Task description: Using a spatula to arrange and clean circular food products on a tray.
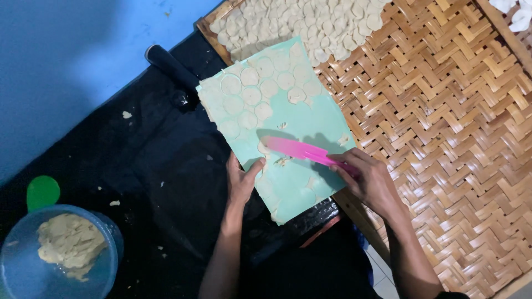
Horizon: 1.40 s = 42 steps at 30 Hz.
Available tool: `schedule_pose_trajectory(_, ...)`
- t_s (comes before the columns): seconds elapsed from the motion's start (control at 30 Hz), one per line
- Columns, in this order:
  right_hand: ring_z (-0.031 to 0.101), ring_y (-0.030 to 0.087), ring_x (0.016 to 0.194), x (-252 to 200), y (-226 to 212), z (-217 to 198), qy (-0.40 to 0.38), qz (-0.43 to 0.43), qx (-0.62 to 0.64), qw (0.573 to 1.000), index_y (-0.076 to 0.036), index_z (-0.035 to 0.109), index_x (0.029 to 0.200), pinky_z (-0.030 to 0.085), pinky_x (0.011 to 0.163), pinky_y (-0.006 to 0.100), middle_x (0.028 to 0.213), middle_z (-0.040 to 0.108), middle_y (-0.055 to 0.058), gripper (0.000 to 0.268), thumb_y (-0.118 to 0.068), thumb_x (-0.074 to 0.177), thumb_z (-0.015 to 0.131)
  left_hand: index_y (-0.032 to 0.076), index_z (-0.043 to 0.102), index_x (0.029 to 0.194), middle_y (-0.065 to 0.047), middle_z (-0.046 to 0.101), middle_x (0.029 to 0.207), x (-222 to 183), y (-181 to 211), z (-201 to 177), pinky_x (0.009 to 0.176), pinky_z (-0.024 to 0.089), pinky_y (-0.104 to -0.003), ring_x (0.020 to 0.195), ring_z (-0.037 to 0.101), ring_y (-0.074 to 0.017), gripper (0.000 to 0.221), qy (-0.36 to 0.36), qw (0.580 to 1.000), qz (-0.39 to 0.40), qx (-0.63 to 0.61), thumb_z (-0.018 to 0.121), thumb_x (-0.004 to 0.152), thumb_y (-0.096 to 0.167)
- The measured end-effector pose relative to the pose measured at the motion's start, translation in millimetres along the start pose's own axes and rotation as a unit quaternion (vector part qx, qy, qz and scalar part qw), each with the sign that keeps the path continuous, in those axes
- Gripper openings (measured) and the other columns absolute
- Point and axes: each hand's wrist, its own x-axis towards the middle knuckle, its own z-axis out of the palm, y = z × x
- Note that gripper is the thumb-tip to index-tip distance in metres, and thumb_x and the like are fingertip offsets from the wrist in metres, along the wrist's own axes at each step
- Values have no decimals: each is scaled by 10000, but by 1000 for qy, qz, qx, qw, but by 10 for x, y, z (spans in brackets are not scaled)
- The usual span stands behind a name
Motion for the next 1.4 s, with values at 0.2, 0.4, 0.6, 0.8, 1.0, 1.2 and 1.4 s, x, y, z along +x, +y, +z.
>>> schedule_pose_trajectory(0.2,733,219,703,20,-22,-3,-33,-13,5,999,-130,759,1121,577,613,352,954,726,60,225,-174,906,709,-32,566,1305,-116,687,1158,-1,64,22,846,552,-329,1008,654,-173,516,-3,1000,10,2,753,829,34)
schedule_pose_trajectory(0.4,742,209,725,12,147,61,-53,-54,9,997,-163,764,1128,617,654,335,1030,740,30,244,-128,895,703,-34,565,1305,-112,682,1169,-10,69,18,873,543,-326,1028,643,-175,513,-3,1000,16,7,754,832,29)
schedule_pose_trajectory(0.6,746,224,739,16,37,-96,-79,-36,-10,996,-190,776,1140,610,656,367,1026,750,30,300,-106,859,712,-52,566,1308,-119,677,1185,-12,63,0,907,531,-329,1048,639,-182,528,-15,999,14,-39,741,816,21)
schedule_pose_trajectory(0.8,742,216,704,13,-38,-186,-40,27,-34,998,-133,774,1103,586,622,362,964,748,67,215,-194,905,714,-49,556,1315,-131,685,1187,-11,57,-8,897,541,-335,1046,649,-186,539,-13,1000,6,-8,740,816,33)
schedule_pose_trajectory(1.0,692,246,661,12,-54,-134,-22,49,-39,998,-66,761,1114,550,625,379,866,718,120,244,-196,913,716,-48,550,1335,-137,677,1207,-8,80,-7,895,541,-341,1059,641,-188,555,-22,999,23,12,750,825,40)
schedule_pose_trajectory(1.2,714,242,660,55,59,82,-7,55,-1,998,-61,747,1145,567,632,373,902,732,122,272,-194,912,702,-37,549,1358,-127,666,1238,-13,63,-16,919,533,-341,1093,634,-189,566,-26,999,28,0,756,839,56)
schedule_pose_trajectory(1.4,735,238,674,114,-30,125,-43,89,24,995,-82,763,1126,571,622,384,956,757,95,269,-244,920,702,-34,539,1352,-126,666,1215,-10,29,-21,901,534,-339,1070,634,-188,580,-22,1000,11,-10,766,828,60)
